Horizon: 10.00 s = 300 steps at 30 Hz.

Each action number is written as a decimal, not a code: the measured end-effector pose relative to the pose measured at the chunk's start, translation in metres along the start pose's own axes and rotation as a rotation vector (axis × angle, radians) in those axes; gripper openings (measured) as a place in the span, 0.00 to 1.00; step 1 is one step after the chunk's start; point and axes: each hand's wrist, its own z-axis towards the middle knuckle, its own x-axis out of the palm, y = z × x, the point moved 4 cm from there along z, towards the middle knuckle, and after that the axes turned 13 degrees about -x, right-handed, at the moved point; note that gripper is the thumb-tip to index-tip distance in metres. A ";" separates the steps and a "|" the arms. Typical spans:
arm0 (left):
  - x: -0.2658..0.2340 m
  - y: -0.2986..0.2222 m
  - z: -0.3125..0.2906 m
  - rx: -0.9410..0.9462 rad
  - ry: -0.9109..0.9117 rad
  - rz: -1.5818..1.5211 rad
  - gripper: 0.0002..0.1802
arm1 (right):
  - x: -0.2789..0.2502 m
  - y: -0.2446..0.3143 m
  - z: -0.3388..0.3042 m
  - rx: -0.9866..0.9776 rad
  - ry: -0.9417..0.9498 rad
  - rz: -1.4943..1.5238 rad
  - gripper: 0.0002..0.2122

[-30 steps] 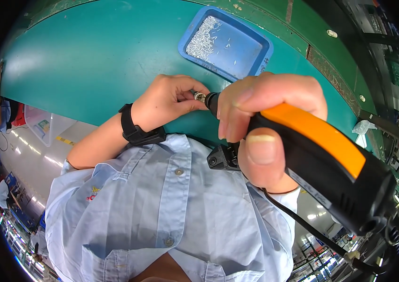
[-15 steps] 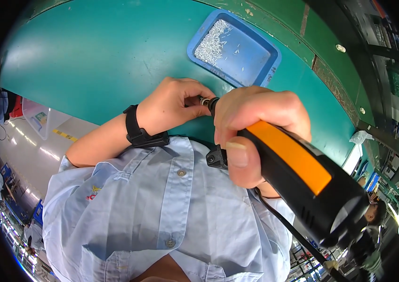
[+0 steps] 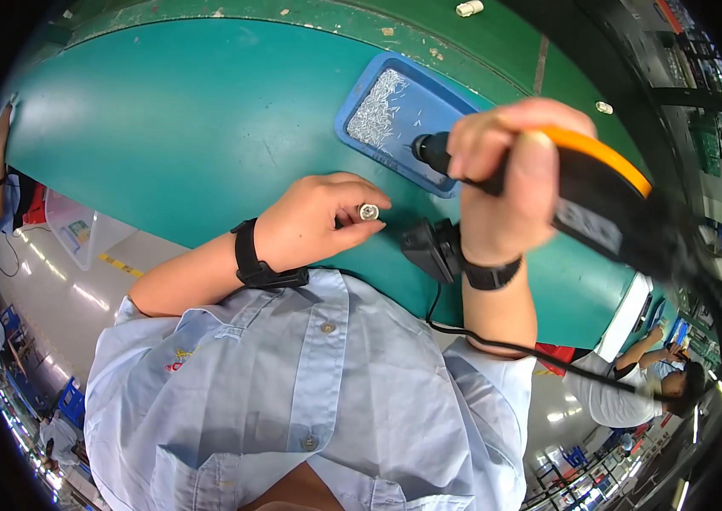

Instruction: The person picks up a white plastic component and a metal pin, inserts the pin into the component, and drives it in using a power screwdriver. This process is repeated for several components, which are then placed back onto the assembly line.

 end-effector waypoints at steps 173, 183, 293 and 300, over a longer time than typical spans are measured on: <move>-0.011 -0.021 0.020 0.182 -0.012 0.226 0.13 | -0.006 0.071 -0.005 -0.023 0.054 0.245 0.16; -0.116 -0.039 0.197 0.109 -0.361 0.620 0.16 | -0.045 0.107 0.019 -0.297 0.018 0.086 0.18; 0.015 -0.008 0.019 0.013 -0.055 -0.058 0.12 | -0.047 0.049 0.016 -0.047 0.015 0.015 0.13; -0.009 -0.040 0.021 -0.013 -0.031 0.125 0.15 | -0.052 0.000 -0.005 0.080 -0.093 -0.196 0.14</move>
